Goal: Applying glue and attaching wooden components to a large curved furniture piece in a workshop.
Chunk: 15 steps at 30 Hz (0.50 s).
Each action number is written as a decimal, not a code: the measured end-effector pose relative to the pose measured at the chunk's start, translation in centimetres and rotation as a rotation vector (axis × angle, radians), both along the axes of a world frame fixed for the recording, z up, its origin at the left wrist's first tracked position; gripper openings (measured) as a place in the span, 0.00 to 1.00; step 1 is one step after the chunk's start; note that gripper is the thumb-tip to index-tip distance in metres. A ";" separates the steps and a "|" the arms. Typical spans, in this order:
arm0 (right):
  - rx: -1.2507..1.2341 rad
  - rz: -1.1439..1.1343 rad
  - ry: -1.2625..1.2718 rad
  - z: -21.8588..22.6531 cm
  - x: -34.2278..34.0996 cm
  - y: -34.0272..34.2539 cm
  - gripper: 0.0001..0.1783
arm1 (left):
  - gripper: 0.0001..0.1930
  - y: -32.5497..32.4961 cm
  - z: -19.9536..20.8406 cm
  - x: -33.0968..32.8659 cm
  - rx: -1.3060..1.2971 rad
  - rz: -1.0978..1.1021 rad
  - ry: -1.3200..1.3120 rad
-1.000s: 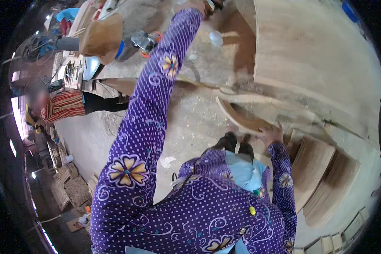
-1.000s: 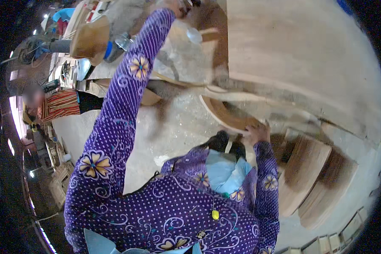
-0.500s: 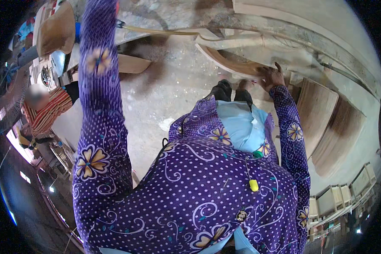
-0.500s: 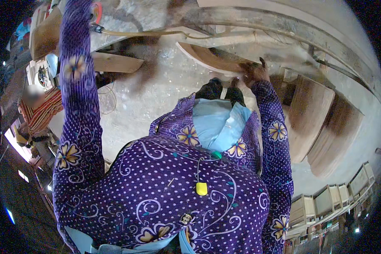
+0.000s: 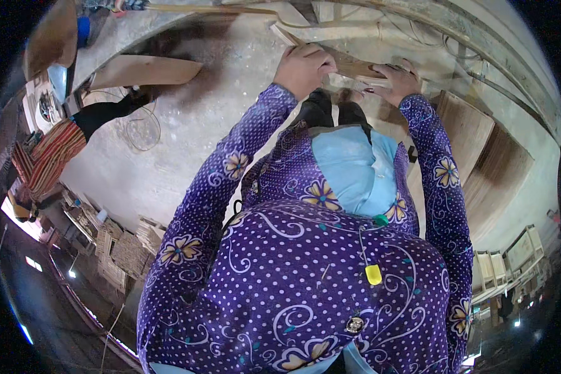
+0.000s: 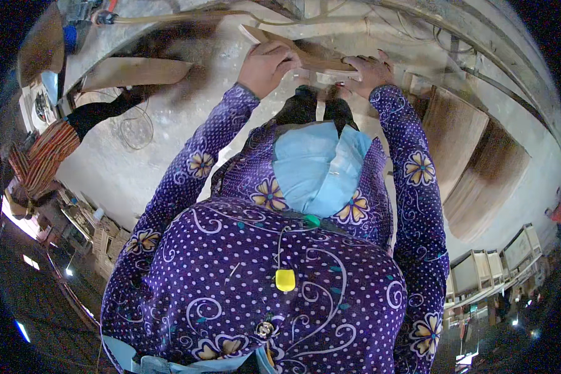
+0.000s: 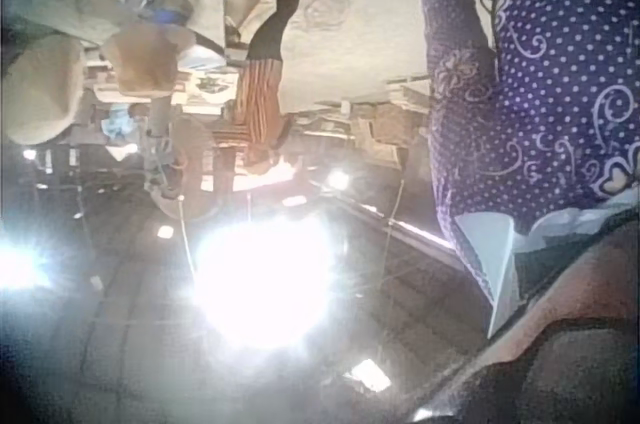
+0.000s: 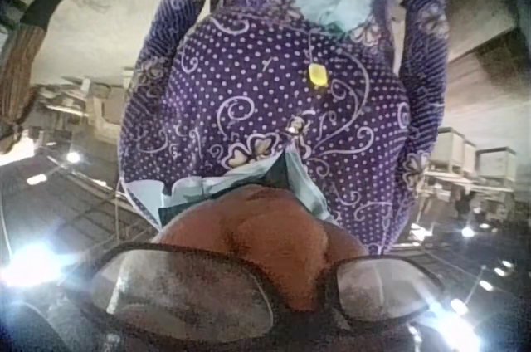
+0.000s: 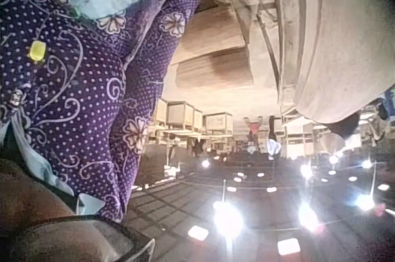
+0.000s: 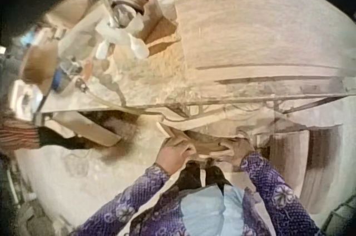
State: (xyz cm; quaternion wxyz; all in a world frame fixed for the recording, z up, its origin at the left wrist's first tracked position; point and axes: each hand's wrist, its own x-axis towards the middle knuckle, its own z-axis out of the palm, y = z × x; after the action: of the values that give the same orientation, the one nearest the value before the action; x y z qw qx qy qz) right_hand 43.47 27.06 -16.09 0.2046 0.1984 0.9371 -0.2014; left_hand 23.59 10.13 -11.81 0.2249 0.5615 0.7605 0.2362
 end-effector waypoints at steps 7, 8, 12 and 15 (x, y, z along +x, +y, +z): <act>-0.003 0.011 -0.061 0.7 -0.8 -0.1 0.26 | 0.05 -0.4 -3.2 -0.4 0.145 -0.124 0.244; -0.005 0.011 -0.049 0.8 -0.8 -0.1 0.26 | 0.05 -0.5 -3.4 -0.4 0.208 -0.133 0.287; 0.014 0.021 -0.073 0.7 -0.9 -0.1 0.25 | 0.09 -0.9 -3.5 -0.1 0.268 -0.129 0.397; 0.026 0.020 -0.074 0.7 -1.0 -0.2 0.25 | 0.10 -1.4 -3.4 0.5 0.243 -0.059 0.391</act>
State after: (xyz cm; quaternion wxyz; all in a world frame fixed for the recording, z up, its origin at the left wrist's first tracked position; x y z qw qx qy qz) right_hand 42.48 26.83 -15.39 0.2384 0.1987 0.9335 -0.1797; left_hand 24.10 8.75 -15.18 0.0108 0.6415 0.7389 0.2058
